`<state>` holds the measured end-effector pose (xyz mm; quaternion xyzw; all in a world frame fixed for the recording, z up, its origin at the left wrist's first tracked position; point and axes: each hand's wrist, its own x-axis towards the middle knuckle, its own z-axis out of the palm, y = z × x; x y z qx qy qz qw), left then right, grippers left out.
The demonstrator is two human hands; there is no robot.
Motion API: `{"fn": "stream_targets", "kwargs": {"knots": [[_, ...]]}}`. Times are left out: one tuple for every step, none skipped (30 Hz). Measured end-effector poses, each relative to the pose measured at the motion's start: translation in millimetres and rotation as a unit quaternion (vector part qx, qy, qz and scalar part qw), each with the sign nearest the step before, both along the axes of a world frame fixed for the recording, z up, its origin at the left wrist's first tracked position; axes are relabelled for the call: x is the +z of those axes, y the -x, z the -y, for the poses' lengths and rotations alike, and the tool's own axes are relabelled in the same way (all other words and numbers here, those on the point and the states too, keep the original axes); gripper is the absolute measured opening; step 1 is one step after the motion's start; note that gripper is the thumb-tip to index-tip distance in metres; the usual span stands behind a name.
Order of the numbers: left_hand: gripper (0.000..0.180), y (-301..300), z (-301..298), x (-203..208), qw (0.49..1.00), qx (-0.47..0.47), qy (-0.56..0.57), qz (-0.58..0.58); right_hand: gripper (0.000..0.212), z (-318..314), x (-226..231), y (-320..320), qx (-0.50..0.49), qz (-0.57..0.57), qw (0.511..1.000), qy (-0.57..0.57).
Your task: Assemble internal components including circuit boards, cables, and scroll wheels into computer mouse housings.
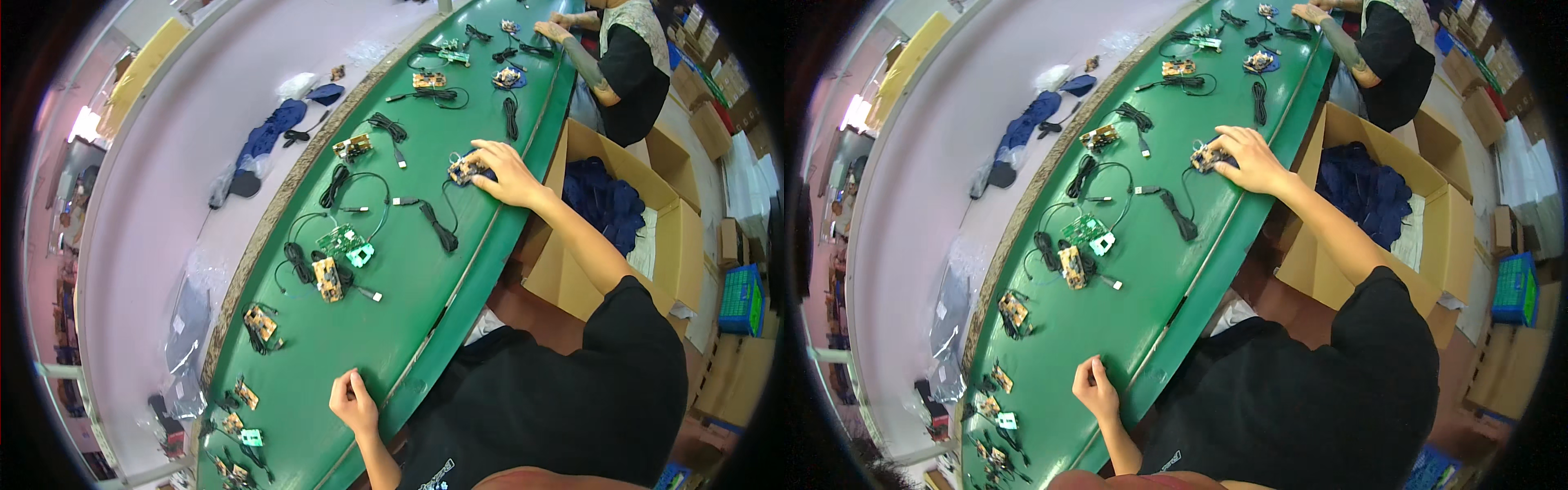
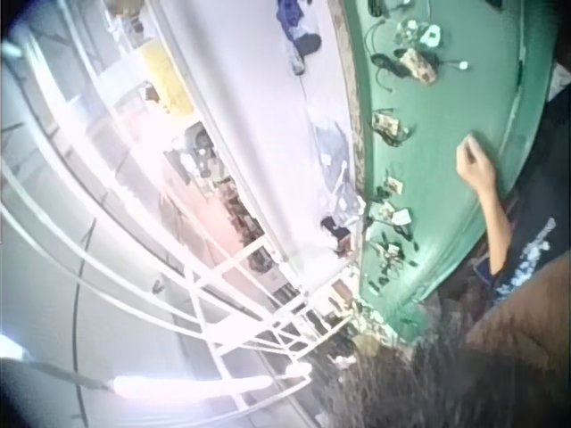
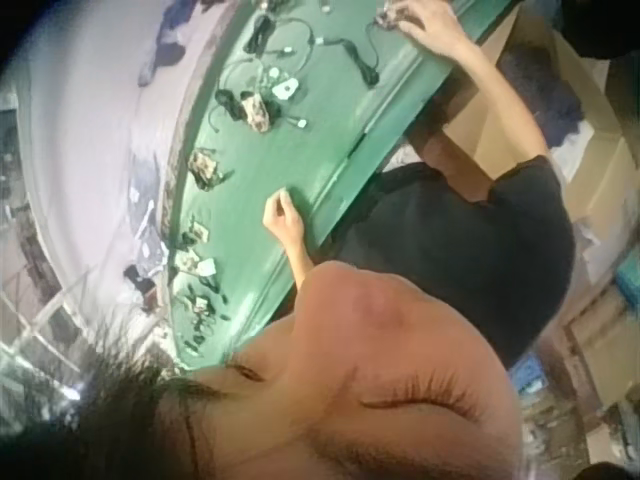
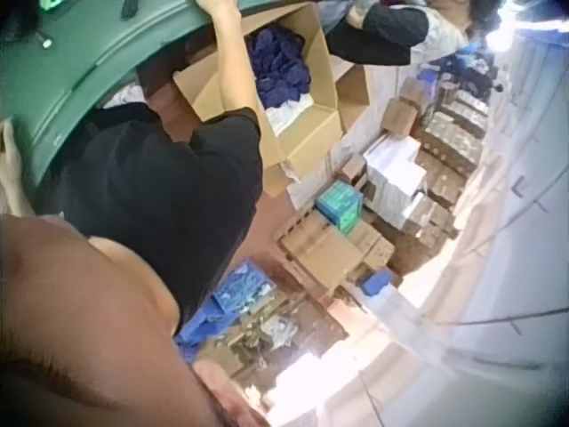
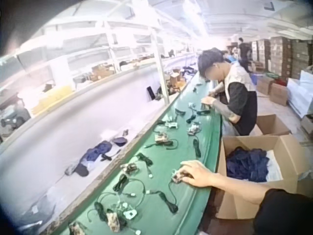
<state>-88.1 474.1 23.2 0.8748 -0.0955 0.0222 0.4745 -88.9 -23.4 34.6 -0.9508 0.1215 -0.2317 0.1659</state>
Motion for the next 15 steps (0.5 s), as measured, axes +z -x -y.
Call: {"fn": "stream_targets", "kwargs": {"knots": [[0.018, -1, 2, 2, 1.0, -0.008, -0.008, -0.004, 0.032, 1, 4, 2, 0.045, -0.008, 0.999, -0.028], [0.018, -4, 4, 5, 1.0, -0.01, -0.018, -0.016, 0.032, -1, 8, 4, 0.09, -0.018, 0.994, -0.059], [0.016, -11, 6, 8, 1.0, -0.016, -0.006, -0.021, 0.036, -2, 14, 5, 0.1, -0.034, 0.992, -0.068], [0.015, -17, 8, 14, 0.999, -0.026, 0.006, -0.026, 0.036, -2, 21, 8, 0.092, -0.044, 0.992, -0.079], [0.015, -25, 15, 21, 0.997, -0.035, 0.036, -0.055, 0.039, -1, 24, 9, 0.112, -0.044, 0.99, -0.075], [0.015, -37, 24, 29, 0.997, -0.041, 0.028, -0.066, 0.041, -1, 24, 10, 0.131, -0.043, 0.988, -0.071], [0.014, -50, 36, 37, 0.996, -0.081, 0.018, -0.024, 0.051, 1, 23, 11, 0.123, -0.048, 0.987, -0.096], [0.012, -61, 50, 44, 0.993, -0.119, 0.007, 0.019, 0.051, 0, 20, 10, 0.12, -0.054, 0.986, -0.104], [0.01, -73, 71, 53, 0.987, -0.159, 0.012, 0.024, 0.055, -3, 21, 12, 0.123, -0.038, 0.984, -0.124], [0.008, -85, 93, 62, 0.98, -0.198, 0.016, 0.032, 0.059, -5, 21, 13, 0.127, -0.019, 0.981, -0.145], [0.008, -97, 118, 68, 0.963, -0.259, 0.028, 0.071, 0.065, -5, 21, 15, 0.121, -0.006, 0.985, -0.126], [0.009, -106, 145, 74, 0.941, -0.318, 0.04, 0.112, 0.065, -3, 21, 18, 0.116, -0.007, 0.985, -0.127], [0.013, -112, 172, 79, 0.928, -0.349, 0.039, 0.121, 0.064, 1, 21, 24, 0.096, -0.003, 0.987, -0.126], [0.018, -116, 199, 83, 0.915, -0.38, 0.039, 0.131, 0.063, 4, 22, 31, 0.074, 0.002, 0.99, -0.124], [0.025, -120, 230, 80, 0.904, -0.397, 0.007, 0.157, 0.056, 9, 14, 39, 0.07, -0.008, 0.989, -0.128]]}}
